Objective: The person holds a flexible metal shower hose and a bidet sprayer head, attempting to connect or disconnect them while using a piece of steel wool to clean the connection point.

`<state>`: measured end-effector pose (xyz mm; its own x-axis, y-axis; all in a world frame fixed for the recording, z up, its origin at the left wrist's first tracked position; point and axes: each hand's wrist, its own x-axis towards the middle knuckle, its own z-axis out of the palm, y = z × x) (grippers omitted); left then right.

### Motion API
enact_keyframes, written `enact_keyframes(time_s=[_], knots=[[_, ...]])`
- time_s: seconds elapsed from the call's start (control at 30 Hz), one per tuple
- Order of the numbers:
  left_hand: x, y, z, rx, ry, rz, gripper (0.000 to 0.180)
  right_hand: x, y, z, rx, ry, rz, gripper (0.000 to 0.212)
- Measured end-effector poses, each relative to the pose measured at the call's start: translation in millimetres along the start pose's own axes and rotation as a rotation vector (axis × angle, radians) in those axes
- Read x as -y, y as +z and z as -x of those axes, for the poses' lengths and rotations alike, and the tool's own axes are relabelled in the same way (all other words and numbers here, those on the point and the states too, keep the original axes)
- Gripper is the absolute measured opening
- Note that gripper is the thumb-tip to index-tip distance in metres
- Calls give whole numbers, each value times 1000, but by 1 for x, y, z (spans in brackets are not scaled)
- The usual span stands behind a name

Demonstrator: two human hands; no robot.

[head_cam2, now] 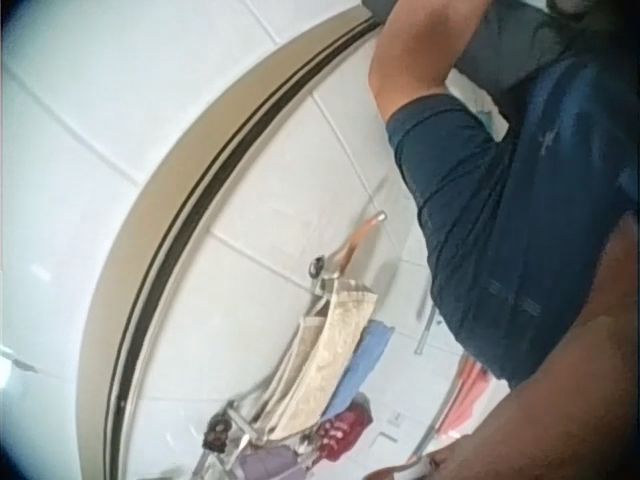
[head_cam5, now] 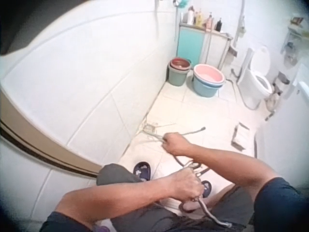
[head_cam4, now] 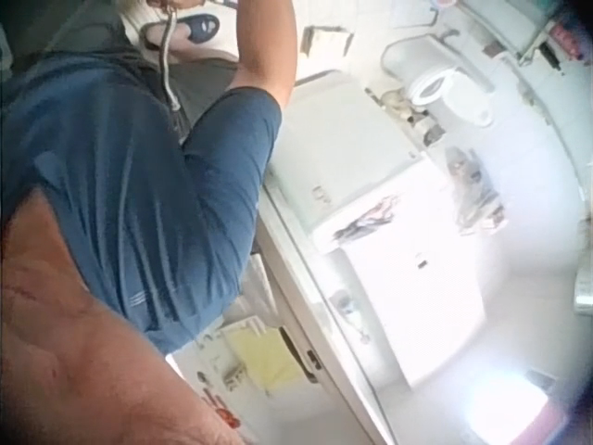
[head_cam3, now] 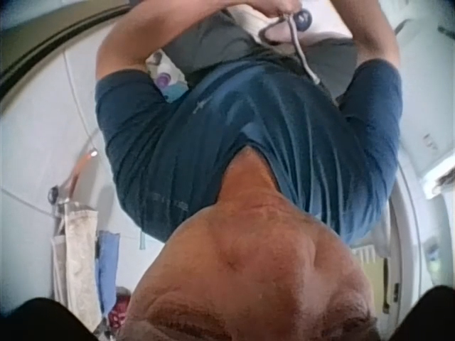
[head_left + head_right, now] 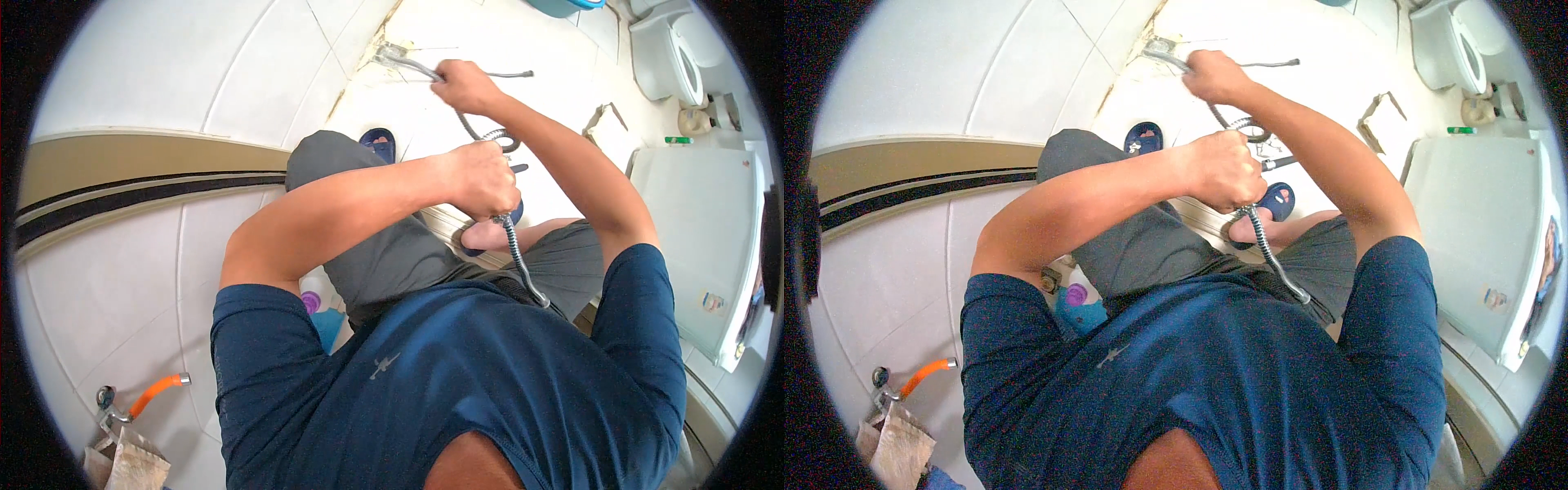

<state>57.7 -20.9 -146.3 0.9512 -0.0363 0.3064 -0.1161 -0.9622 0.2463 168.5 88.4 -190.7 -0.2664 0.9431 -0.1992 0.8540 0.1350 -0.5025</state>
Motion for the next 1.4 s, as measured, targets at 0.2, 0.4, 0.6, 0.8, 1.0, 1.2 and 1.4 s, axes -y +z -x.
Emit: enact_keyframes(time_s=[0.2, 0.4, 0.6, 0.8, 1.0, 1.2, 1.4], knots=[[4, 0, 16, -173, -96, -114, 15, -97, -36, 23, 121, 634, -802, 51], [11, -14, 15, 154, -415, -81, 12, -87, -20, 114, 70, 616, -1268, 60], [24, -6, 23, -71, -470, -145, 7, -40, 0, 196, 834, 379, -1691, 71], [24, -2, 24, -82, -439, -157, 6, -32, -12, 200, 630, 279, -1550, 40], [24, -9, 17, 340, -858, 85, 15, -6, -37, 190, -48, -208, 304, 27], [26, -7, 27, 95, -568, -94, 11, -11, -51, 183, 607, 372, -1060, 44], [39, -7, 26, -225, -371, -294, 11, -24, -26, 187, 571, 273, -1718, 38]])
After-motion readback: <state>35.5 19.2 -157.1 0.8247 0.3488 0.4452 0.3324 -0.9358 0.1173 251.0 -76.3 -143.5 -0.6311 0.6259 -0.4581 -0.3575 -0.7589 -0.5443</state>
